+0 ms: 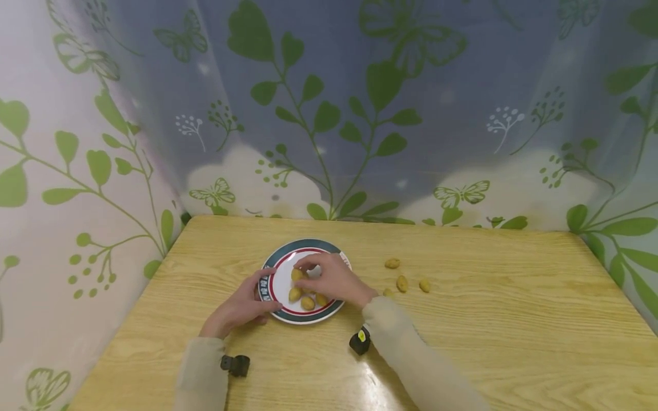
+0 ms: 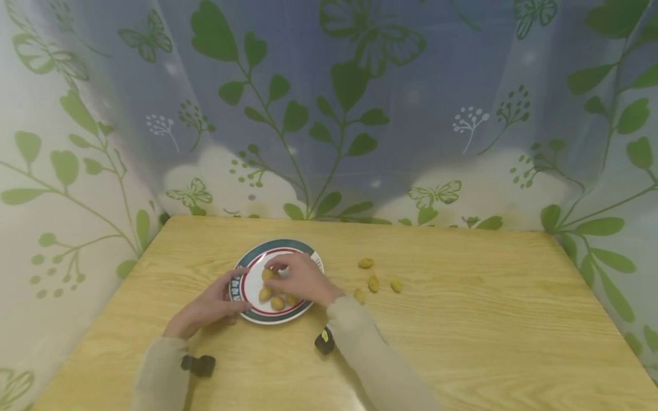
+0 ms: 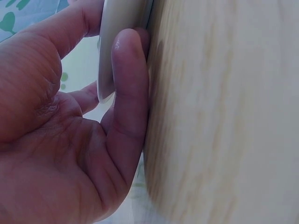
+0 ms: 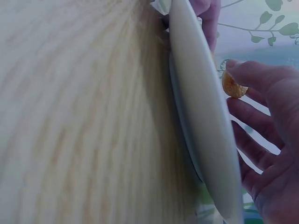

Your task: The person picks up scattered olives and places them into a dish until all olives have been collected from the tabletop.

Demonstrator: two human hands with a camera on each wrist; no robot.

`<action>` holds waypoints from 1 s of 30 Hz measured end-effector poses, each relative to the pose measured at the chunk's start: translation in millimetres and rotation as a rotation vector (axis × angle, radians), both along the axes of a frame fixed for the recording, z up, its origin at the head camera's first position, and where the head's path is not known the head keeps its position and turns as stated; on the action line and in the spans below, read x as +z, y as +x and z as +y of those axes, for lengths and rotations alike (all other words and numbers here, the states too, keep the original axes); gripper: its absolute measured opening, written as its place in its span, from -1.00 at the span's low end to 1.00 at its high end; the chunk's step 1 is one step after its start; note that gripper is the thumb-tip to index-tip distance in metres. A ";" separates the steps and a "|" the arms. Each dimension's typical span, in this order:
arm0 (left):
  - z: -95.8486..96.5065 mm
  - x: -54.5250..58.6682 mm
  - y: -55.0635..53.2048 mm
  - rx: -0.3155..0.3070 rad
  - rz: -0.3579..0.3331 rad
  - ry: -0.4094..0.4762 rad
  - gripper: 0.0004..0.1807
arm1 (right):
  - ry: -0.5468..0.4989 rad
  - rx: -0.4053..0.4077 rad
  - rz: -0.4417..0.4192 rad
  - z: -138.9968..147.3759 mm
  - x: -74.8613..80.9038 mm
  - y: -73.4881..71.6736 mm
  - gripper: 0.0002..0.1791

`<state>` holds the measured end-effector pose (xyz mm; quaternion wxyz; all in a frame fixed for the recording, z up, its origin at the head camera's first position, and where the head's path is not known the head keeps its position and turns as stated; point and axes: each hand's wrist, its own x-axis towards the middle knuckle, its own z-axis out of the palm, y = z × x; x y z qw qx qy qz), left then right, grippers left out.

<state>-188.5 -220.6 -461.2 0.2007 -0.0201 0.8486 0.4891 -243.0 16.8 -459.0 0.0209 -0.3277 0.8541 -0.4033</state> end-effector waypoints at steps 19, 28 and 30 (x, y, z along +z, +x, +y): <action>-0.9 -1.1 0.2 -0.001 -0.011 0.001 -0.06 | 0.014 -0.002 0.021 -12.8 -6.4 3.0 -0.64; -1.1 -1.8 -0.8 -0.001 -0.015 0.015 -0.06 | 0.058 0.018 0.012 -14.9 -5.7 3.4 -0.64; -1.1 -1.9 -0.7 0.003 -0.017 0.017 -0.06 | 0.074 0.018 -0.001 -15.4 -4.6 3.0 -0.64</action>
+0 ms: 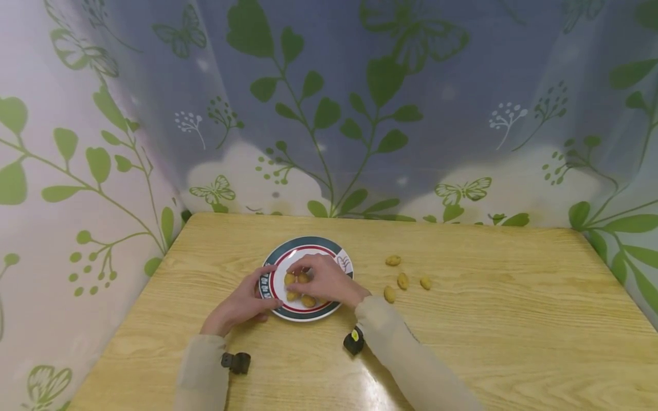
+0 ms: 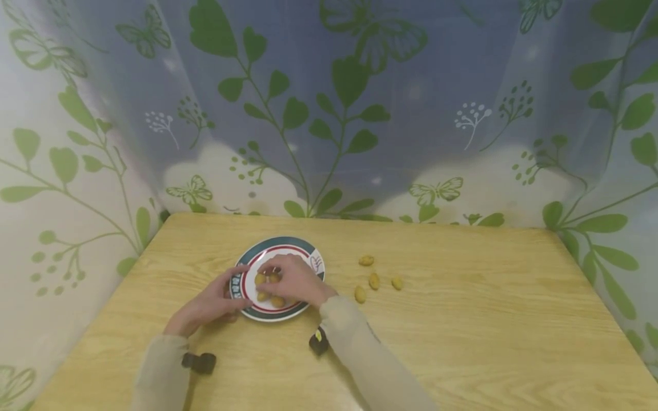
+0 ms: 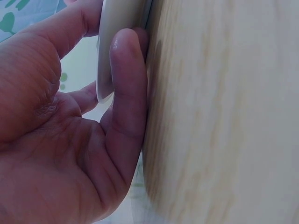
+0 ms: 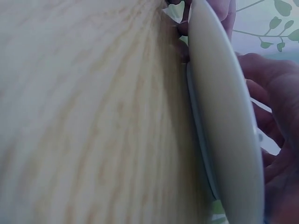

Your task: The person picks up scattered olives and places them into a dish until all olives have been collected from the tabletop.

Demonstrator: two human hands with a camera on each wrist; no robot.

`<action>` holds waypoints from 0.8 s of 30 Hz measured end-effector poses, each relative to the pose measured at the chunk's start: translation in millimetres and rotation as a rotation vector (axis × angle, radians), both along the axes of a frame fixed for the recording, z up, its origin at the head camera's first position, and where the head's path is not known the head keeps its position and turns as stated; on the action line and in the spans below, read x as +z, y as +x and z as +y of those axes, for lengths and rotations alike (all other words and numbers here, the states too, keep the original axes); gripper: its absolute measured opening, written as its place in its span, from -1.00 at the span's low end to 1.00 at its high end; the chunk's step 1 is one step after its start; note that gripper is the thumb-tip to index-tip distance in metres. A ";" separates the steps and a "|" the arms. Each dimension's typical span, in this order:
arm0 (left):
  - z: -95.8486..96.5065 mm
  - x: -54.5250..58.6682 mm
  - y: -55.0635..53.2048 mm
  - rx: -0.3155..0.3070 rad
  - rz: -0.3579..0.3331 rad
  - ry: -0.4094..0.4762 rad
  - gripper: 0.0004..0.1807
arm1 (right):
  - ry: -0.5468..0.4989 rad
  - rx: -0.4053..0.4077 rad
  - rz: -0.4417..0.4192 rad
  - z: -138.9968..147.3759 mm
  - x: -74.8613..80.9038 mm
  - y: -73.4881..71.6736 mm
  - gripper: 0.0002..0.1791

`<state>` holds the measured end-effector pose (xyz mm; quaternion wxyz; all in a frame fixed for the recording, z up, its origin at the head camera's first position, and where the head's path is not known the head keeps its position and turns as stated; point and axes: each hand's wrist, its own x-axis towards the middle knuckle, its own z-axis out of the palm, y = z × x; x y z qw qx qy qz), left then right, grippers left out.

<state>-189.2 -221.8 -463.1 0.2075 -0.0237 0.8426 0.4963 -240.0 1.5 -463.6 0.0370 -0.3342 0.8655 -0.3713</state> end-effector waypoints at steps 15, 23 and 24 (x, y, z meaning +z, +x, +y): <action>2.1 2.4 1.4 0.002 0.014 -0.002 -0.09 | 0.035 -0.049 -0.110 -5.8 -1.1 -4.6 -0.71; 2.2 1.7 1.2 0.006 0.007 -0.006 -0.09 | 0.044 -0.029 -0.112 -3.8 1.3 -3.7 -0.71; 2.2 1.6 1.3 0.009 0.006 -0.004 -0.09 | 0.044 -0.024 -0.109 -3.5 1.7 -3.7 -0.70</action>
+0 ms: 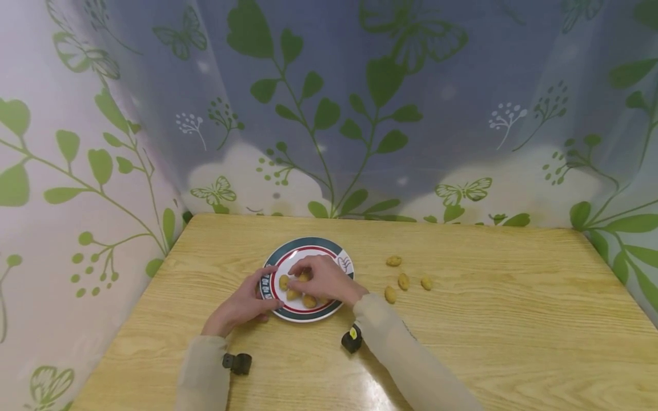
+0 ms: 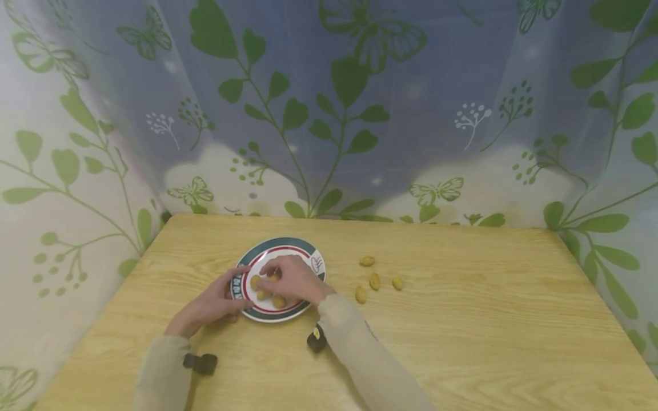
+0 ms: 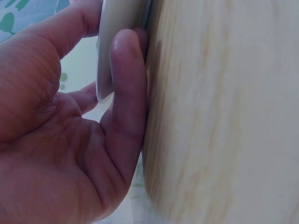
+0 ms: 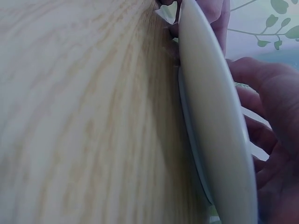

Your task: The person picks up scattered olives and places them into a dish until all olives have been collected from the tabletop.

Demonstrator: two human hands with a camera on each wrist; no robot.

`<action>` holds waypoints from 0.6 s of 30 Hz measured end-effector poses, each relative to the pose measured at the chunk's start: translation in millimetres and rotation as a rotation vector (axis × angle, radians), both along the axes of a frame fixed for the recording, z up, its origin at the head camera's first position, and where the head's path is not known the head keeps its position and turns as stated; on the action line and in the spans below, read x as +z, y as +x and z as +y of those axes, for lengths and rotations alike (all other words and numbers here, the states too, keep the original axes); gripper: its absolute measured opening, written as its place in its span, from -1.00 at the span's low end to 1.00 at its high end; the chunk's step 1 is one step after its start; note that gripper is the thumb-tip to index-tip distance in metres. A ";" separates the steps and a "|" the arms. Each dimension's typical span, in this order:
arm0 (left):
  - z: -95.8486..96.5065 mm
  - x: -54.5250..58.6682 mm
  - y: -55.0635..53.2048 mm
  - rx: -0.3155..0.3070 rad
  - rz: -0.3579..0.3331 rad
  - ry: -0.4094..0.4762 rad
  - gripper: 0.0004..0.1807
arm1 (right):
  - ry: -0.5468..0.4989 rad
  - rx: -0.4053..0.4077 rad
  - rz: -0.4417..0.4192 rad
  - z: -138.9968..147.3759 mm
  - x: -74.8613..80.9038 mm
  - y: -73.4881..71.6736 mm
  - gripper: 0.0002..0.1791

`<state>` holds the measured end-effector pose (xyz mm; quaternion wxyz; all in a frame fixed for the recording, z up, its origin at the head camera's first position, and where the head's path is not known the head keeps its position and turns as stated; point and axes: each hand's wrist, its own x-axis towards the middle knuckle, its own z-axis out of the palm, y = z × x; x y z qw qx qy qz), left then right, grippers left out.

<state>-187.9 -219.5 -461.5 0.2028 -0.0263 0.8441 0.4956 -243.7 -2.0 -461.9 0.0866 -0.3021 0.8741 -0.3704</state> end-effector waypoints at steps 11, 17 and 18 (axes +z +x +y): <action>-0.8 0.1 -0.5 0.000 0.000 -0.013 -0.07 | -0.059 0.038 0.010 11.4 5.4 3.0 -0.69; -0.3 0.4 0.1 0.000 0.006 -0.009 -0.07 | -0.078 0.035 0.034 22.5 8.0 3.8 -0.67; -0.3 0.5 0.1 0.002 0.005 -0.013 -0.07 | -0.078 0.033 0.041 24.5 8.4 3.8 -0.67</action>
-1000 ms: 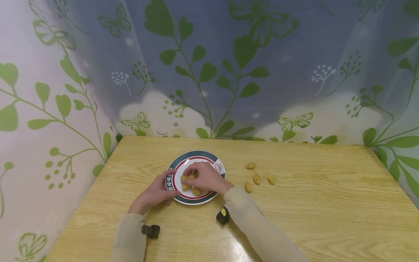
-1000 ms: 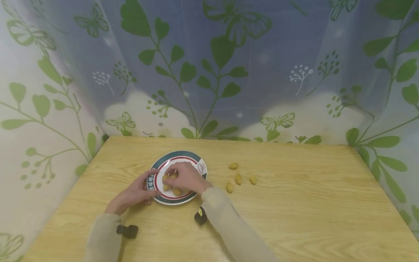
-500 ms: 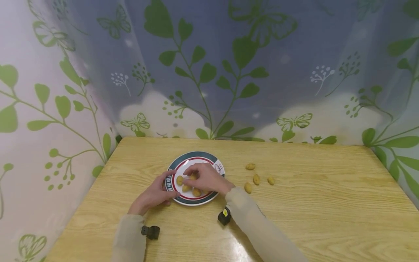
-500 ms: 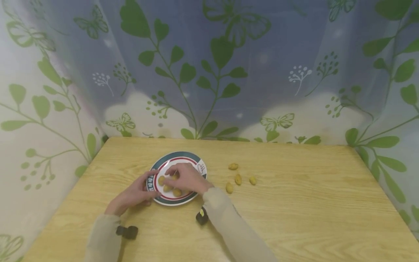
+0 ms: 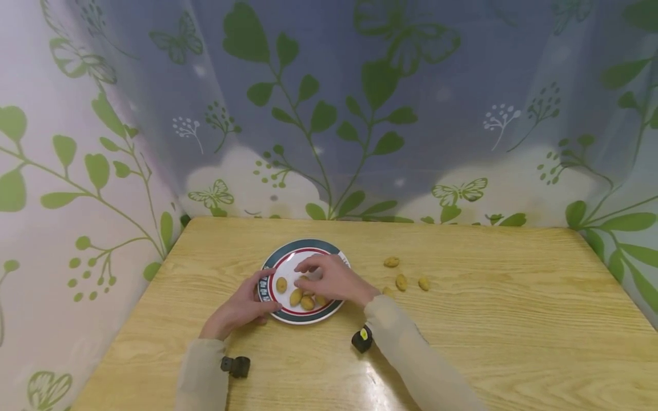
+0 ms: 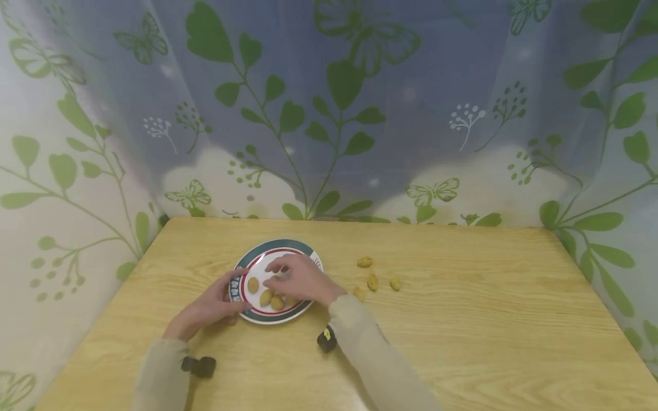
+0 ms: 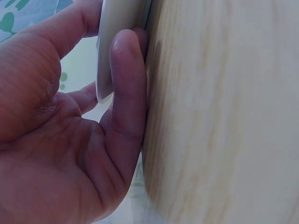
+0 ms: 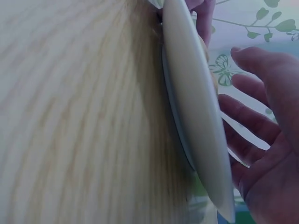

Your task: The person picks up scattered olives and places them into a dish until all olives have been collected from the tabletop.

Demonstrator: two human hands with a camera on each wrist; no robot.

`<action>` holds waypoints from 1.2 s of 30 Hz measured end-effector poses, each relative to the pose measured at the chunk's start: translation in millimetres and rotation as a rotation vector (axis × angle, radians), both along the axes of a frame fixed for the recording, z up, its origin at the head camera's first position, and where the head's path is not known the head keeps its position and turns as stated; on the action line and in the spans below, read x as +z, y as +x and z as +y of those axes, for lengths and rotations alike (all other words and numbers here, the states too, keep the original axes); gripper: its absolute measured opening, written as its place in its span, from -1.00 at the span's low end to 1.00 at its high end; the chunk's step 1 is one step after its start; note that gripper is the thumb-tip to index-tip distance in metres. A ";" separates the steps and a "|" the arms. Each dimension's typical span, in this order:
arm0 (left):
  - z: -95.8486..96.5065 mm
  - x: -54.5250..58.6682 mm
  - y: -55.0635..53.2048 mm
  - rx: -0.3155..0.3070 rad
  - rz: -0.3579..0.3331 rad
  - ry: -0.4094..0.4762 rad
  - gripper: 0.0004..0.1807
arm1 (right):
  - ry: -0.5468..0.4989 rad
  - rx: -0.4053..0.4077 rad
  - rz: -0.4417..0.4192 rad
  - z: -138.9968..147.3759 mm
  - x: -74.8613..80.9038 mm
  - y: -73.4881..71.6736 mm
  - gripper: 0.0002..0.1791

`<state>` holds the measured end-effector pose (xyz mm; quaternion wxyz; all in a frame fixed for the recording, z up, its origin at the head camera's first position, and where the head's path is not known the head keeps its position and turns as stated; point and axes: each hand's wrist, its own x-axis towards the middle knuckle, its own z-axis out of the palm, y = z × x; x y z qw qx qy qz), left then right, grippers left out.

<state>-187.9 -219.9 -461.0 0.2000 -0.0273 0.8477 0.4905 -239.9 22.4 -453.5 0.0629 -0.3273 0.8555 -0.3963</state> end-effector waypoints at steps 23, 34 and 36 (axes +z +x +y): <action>-0.2 -0.7 2.2 0.003 0.004 -0.023 -0.07 | -0.027 -0.067 0.003 50.3 11.1 5.0 -0.60; 0.7 0.0 0.9 0.001 0.009 -0.016 -0.07 | -0.040 -0.114 0.008 68.4 19.1 8.8 -0.59; 1.1 0.1 0.7 -0.001 0.010 -0.018 -0.07 | -0.043 -0.126 0.000 72.1 20.9 10.4 -0.59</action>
